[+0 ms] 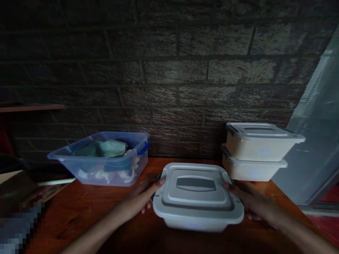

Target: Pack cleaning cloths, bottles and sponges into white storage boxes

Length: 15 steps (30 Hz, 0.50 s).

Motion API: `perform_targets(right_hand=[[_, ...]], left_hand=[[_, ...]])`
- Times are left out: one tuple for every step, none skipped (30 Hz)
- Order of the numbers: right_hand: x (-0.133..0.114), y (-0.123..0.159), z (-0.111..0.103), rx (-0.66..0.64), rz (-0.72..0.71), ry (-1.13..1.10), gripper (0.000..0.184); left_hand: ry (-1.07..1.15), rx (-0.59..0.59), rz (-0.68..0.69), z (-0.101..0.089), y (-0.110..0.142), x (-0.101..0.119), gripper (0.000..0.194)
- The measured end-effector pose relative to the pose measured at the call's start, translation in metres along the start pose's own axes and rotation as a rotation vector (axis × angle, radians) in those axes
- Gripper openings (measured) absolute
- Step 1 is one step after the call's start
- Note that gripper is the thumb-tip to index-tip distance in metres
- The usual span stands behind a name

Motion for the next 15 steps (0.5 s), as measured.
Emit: perform_targets(right_hand=[[0.001, 0.0, 0.003, -0.041, 0.036, -0.071, 0.069], [0.001, 0.0, 0.006, -0.063, 0.056, -0.124, 0.07], [0.002, -0.001, 0.009, -0.073, 0.064, -0.158, 0.07], [0.002, -0.001, 0.011, -0.079, 0.069, -0.175, 0.071], [0.003, -0.002, 0.012, -0.083, 0.076, -0.178, 0.072], [0.003, -0.002, 0.013, -0.088, 0.081, -0.179, 0.073], [0.003, -0.002, 0.014, -0.093, 0.085, -0.186, 0.074], [0.003, -0.001, 0.014, -0.099, 0.09, -0.197, 0.074], [0.003, -0.001, 0.014, -0.103, 0.097, -0.209, 0.073], [0.002, 0.001, 0.014, -0.104, 0.106, -0.219, 0.073], [0.001, 0.002, 0.013, -0.102, 0.116, -0.222, 0.074], [0.0, 0.004, 0.013, -0.101, 0.127, -0.218, 0.075], [-0.001, 0.005, 0.013, -0.101, 0.14, -0.211, 0.077], [-0.003, 0.006, 0.013, -0.104, 0.153, -0.203, 0.078], [-0.004, 0.007, 0.013, -0.11, 0.162, -0.198, 0.079]], left_hand=[[0.047, -0.064, -0.048, 0.002, 0.0, 0.0, 0.072], [0.088, -0.115, -0.074, 0.004, 0.0, 0.0, 0.073], [0.124, -0.15, -0.079, 0.005, 0.0, 0.001, 0.073], [0.153, -0.169, -0.068, 0.007, 0.0, 0.003, 0.073], [0.175, -0.177, -0.049, 0.009, 0.001, 0.004, 0.073], [0.189, -0.175, -0.029, 0.01, 0.001, 0.004, 0.072], [0.198, -0.163, -0.012, 0.012, 0.001, 0.004, 0.071], [0.204, -0.147, 0.0, 0.013, 0.0, 0.004, 0.071], [0.208, -0.131, 0.007, 0.015, 0.0, 0.002, 0.07], [0.21, -0.117, 0.009, 0.016, -0.002, 0.001, 0.07], [0.206, -0.109, 0.008, 0.017, -0.003, -0.001, 0.069], [0.197, -0.107, 0.002, 0.017, -0.004, -0.003, 0.069], [0.184, -0.112, -0.006, 0.018, -0.006, -0.004, 0.069], [0.168, -0.118, -0.014, 0.018, -0.007, -0.005, 0.068], [0.152, -0.12, -0.021, 0.017, -0.008, -0.006, 0.068]])
Point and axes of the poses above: each hand's wrist, its own y-axis away from the middle knuckle, its own z-axis out of the palm, x = y × z, the point moved 1 cm from there along -y, towards the middle knuckle, and after that the axes turned 1 degree about -y, right-handed, at the moved point
